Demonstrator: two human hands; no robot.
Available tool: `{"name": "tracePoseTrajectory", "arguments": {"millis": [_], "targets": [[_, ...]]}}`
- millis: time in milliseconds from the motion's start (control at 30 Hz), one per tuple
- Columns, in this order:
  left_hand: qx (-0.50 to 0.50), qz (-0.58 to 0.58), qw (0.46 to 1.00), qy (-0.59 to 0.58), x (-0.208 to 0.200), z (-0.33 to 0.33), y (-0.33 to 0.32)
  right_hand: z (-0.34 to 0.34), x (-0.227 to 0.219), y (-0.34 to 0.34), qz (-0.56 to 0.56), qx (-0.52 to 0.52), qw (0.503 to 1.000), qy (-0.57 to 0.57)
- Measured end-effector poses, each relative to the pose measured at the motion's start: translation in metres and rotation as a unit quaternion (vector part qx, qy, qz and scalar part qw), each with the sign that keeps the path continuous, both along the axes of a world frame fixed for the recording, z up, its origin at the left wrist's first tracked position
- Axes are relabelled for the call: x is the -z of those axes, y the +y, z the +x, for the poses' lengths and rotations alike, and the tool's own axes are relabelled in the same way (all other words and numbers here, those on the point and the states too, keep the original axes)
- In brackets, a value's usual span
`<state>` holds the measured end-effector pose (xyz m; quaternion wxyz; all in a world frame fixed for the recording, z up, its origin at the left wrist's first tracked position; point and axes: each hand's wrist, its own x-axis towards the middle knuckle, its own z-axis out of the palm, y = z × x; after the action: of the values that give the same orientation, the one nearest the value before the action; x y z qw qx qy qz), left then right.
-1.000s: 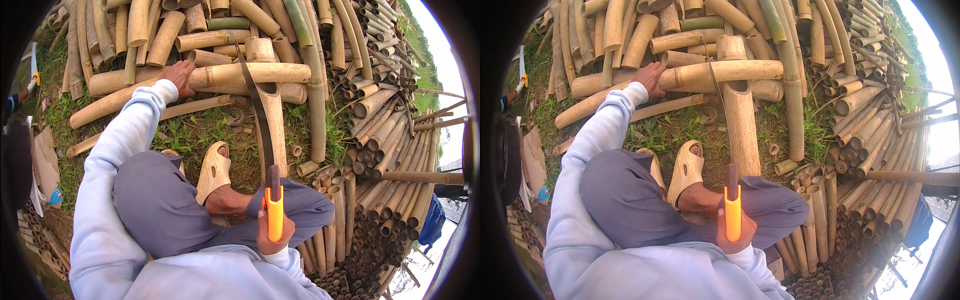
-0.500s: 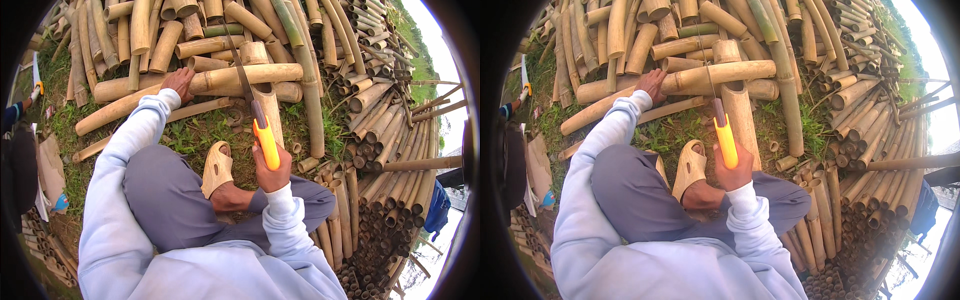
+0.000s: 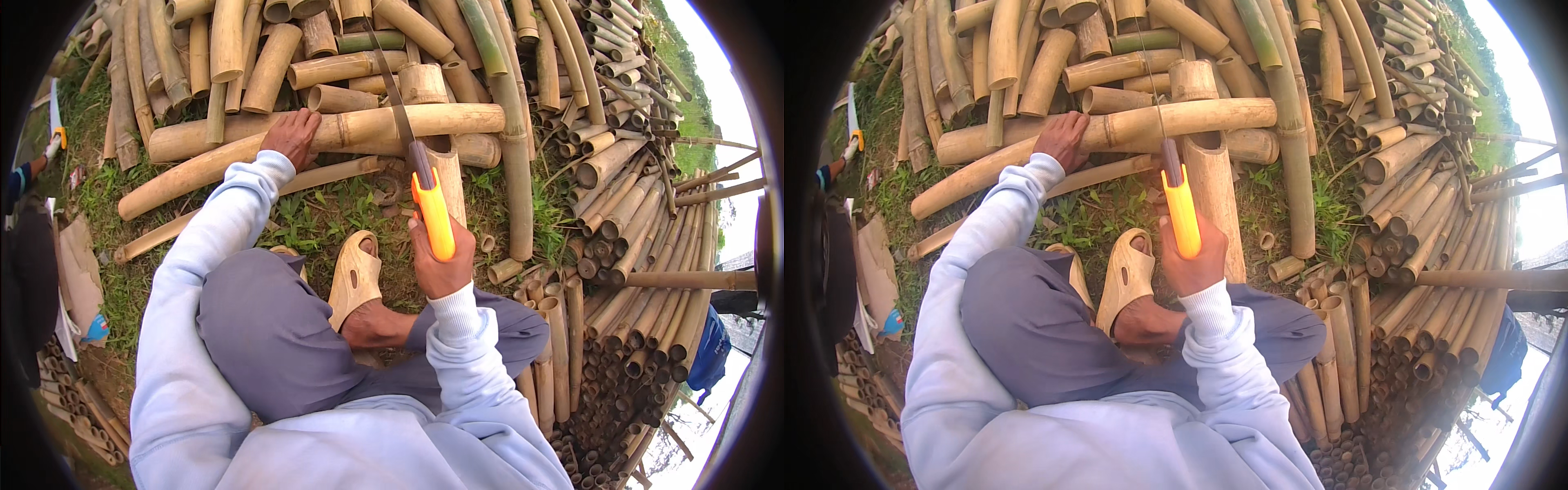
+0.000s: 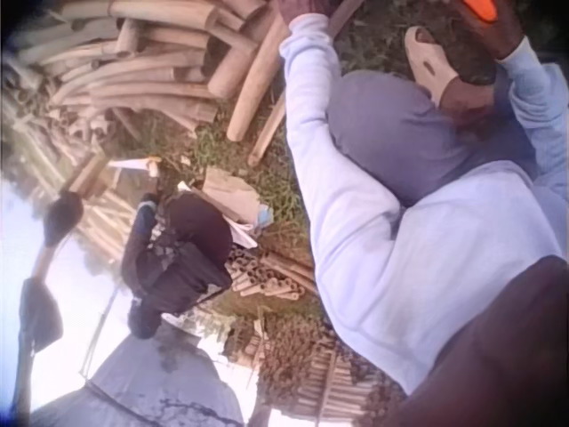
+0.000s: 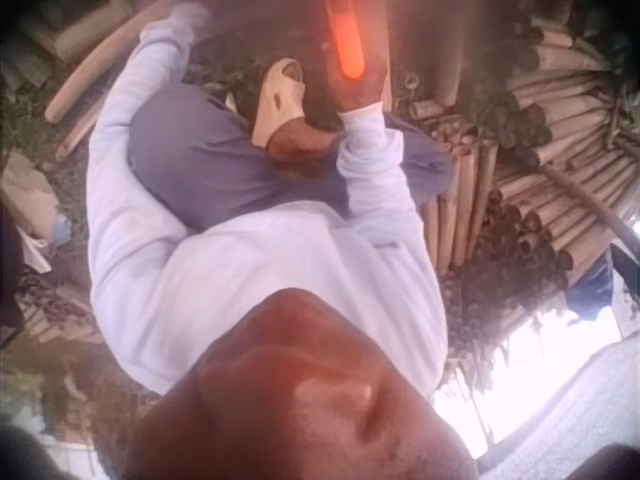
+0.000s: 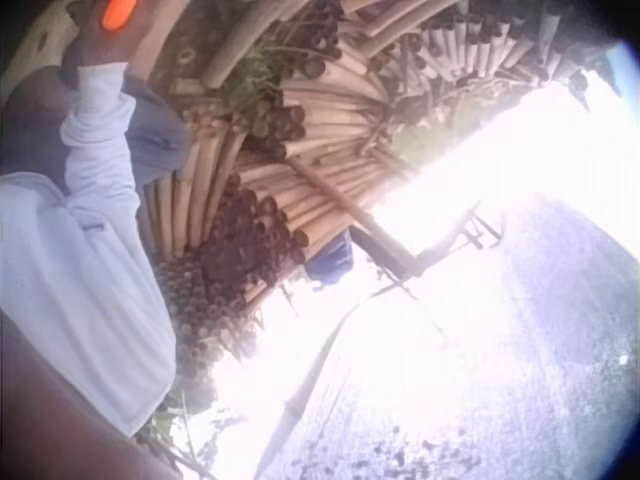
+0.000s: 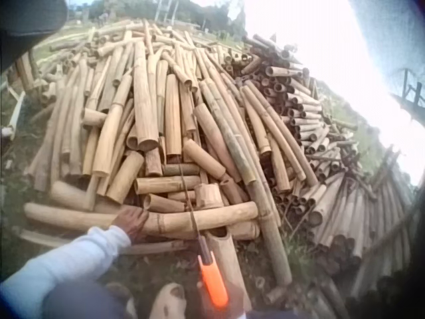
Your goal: The person sits on the ground and uses a hand saw to cut bamboo poles into shorter sections. They repeatedly position a pole, saw through it, and move the cut pieces aside.
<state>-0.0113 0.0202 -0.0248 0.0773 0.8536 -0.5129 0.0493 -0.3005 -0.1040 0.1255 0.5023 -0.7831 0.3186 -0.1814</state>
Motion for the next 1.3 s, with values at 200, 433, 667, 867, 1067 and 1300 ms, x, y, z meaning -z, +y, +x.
{"name": "tracePoseTrajectory", "arguments": {"millis": [200,433,667,867,1067,1300], "targets": [[-0.035,-0.028,0.999,-0.023,0.013,-0.012,0.003,-0.09,-0.016,0.04,-0.055,0.0,0.998,0.01],[-0.019,-0.027,0.998,-0.049,0.007,-0.01,0.002,-0.005,0.018,-0.003,-0.009,0.004,1.0,0.002],[-0.056,-0.015,0.998,-0.028,0.012,-0.013,0.004,-0.126,-0.008,0.042,-0.033,-0.005,0.999,0.042],[-0.022,-0.019,0.999,-0.033,0.006,-0.01,-0.001,-0.035,0.017,0.004,0.018,0.014,1.0,0.017],[-0.044,-0.023,0.998,-0.035,0.009,-0.015,0.005,-0.114,-0.004,0.044,-0.04,-0.01,0.999,0.017],[-0.058,-0.018,0.996,0.067,-0.014,-0.007,-0.005,-0.031,0.008,0.007,0.002,0.008,1.0,0.003]]}}
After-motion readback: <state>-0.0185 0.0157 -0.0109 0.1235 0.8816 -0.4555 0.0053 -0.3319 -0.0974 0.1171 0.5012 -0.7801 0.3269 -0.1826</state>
